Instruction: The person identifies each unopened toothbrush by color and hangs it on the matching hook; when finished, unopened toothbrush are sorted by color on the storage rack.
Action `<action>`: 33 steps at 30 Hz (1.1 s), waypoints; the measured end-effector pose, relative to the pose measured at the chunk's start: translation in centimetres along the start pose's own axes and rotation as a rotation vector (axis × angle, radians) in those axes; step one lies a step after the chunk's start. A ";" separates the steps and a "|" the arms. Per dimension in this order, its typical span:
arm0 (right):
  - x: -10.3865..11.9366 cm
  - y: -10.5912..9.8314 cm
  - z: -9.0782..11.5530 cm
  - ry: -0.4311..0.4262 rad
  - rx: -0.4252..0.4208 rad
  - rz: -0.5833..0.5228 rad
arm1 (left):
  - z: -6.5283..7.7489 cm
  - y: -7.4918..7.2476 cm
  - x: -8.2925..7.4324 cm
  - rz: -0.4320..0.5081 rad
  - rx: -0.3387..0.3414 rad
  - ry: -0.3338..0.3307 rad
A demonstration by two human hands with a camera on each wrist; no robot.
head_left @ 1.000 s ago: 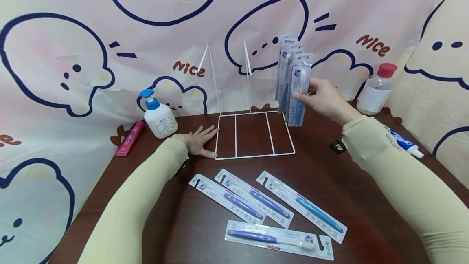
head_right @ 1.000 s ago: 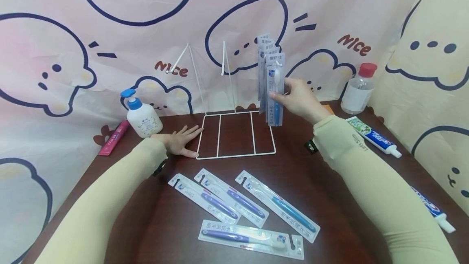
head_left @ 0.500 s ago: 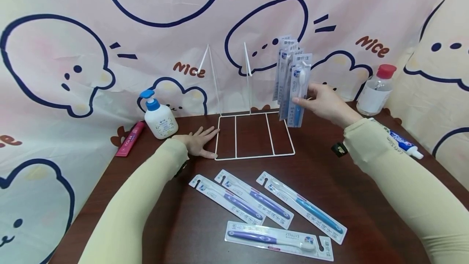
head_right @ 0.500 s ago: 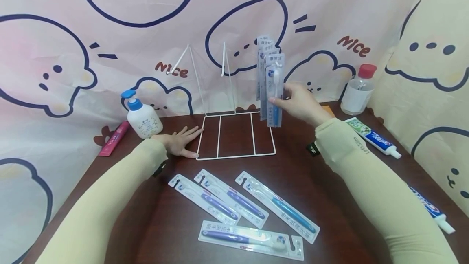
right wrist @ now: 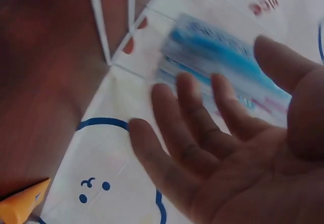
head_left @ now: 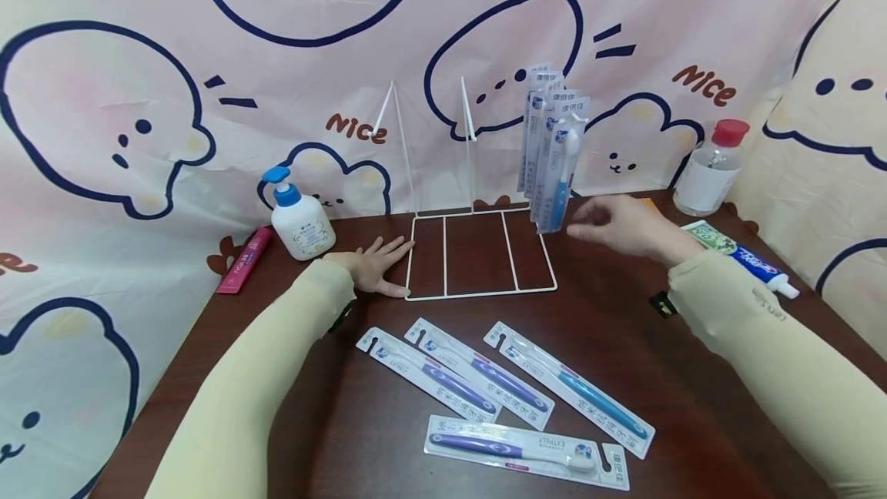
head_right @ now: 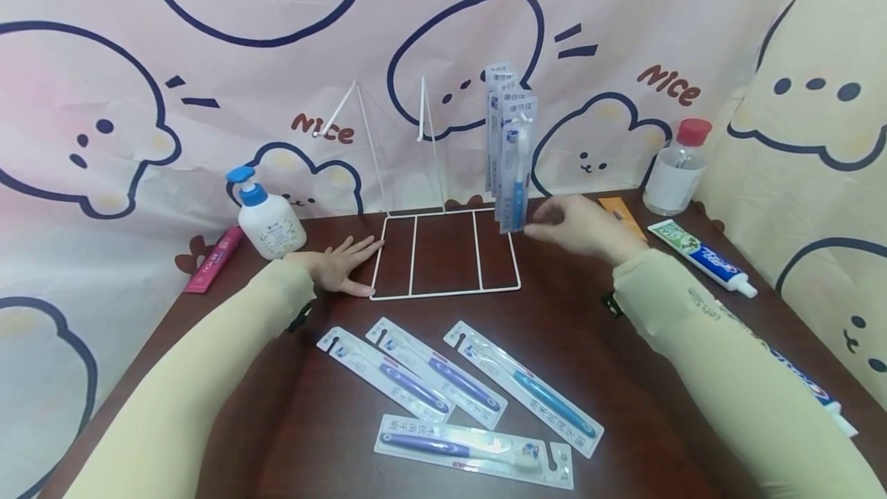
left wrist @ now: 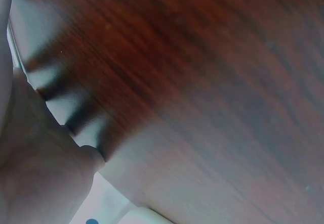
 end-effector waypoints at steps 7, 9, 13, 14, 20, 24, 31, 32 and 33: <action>1.9 5.9 3.3 -0.055 0.210 0.222 | 0.2 -0.3 -0.1 0.004 0.005 0.002; 2.9 7.7 4.3 -0.087 0.229 0.262 | 0.2 -0.3 -0.1 0.002 0.004 0.001; 4.6 10.5 6.0 -0.125 0.240 0.312 | 0.2 -0.2 -0.1 -0.004 0.004 0.001; 4.9 11.0 6.4 -0.125 0.245 0.317 | 0.2 -0.2 -0.1 -0.004 0.007 -0.001; 6.0 11.9 7.1 -0.132 0.277 0.328 | 0.1 -0.2 -0.1 -0.004 0.014 -0.003; 6.0 11.6 6.9 -0.111 0.315 0.334 | 0.1 -0.3 0.0 -0.005 0.010 -0.001; 5.1 10.6 6.5 -0.062 0.352 0.245 | 0.2 -0.2 0.0 0.008 0.013 0.005; 5.0 10.3 6.5 -0.063 0.350 0.234 | 0.2 -0.2 0.0 0.009 0.015 0.006; 4.8 9.9 6.4 -0.062 0.340 0.223 | 0.2 -0.2 0.0 0.009 0.015 0.006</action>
Point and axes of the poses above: each hand's wrist, its own z-axis away from the middle knuckle, its own y-axis out of the palm, x = y × z, the point moved 2 cm from there along -z, towards the middle knuckle, and after that the axes turned 14 degrees about -y, right-handed, at the moved point
